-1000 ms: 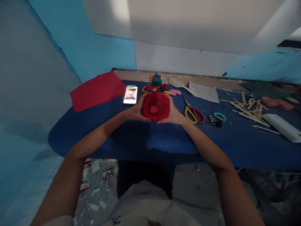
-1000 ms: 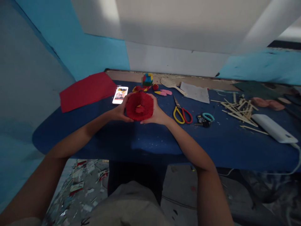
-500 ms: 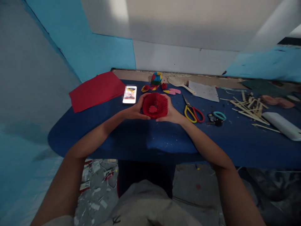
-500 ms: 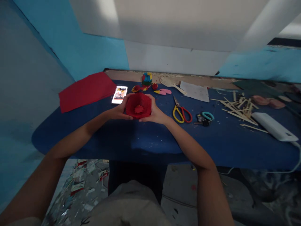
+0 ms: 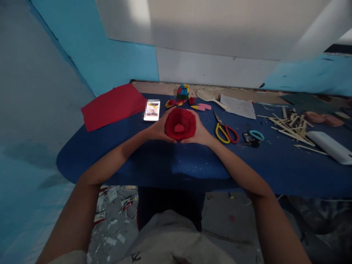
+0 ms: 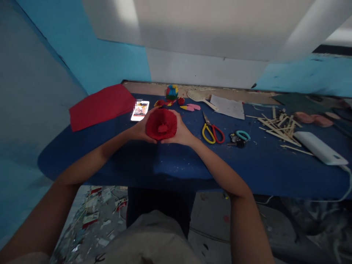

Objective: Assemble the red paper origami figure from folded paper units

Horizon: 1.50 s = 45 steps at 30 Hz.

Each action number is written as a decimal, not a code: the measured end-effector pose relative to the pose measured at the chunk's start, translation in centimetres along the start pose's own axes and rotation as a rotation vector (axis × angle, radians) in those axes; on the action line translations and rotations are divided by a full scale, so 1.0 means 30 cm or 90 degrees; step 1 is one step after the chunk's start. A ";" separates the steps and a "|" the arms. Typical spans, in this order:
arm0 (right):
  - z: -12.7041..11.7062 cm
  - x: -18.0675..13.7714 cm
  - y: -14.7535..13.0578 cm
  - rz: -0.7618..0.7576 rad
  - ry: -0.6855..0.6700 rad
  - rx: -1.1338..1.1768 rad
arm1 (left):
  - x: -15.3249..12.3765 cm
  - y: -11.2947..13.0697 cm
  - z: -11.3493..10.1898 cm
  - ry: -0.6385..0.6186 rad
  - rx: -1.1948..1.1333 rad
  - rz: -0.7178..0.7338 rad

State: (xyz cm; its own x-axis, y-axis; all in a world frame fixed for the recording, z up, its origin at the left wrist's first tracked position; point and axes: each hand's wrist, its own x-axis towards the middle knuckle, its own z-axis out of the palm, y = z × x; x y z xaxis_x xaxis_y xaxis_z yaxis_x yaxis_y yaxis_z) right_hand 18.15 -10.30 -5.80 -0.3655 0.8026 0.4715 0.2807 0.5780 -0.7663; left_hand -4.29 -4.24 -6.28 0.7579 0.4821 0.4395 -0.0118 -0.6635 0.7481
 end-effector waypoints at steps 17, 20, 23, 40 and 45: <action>0.036 0.008 -0.017 0.031 0.083 0.047 | 0.015 -0.003 0.036 0.131 -0.108 0.003; 0.039 0.018 -0.016 0.042 0.091 0.073 | 0.027 0.009 0.038 0.144 -0.140 -0.014; 0.041 0.035 -0.023 0.103 0.127 0.130 | 0.048 0.032 0.046 0.190 -0.217 -0.089; 0.017 0.074 -0.074 0.354 0.143 0.297 | 0.095 0.078 0.082 0.209 -0.560 -0.338; 0.021 0.074 -0.055 0.356 0.162 0.275 | 0.096 0.083 0.084 0.215 -0.555 -0.336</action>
State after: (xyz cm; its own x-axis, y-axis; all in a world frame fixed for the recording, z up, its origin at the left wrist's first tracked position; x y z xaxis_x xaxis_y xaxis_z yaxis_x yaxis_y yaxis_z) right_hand 16.31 -9.57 -3.79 -0.0386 0.9992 0.0079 -0.0281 0.0068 -0.9996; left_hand -0.48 -5.95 -4.42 0.5856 0.8101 -0.0278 -0.2984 0.2473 0.9218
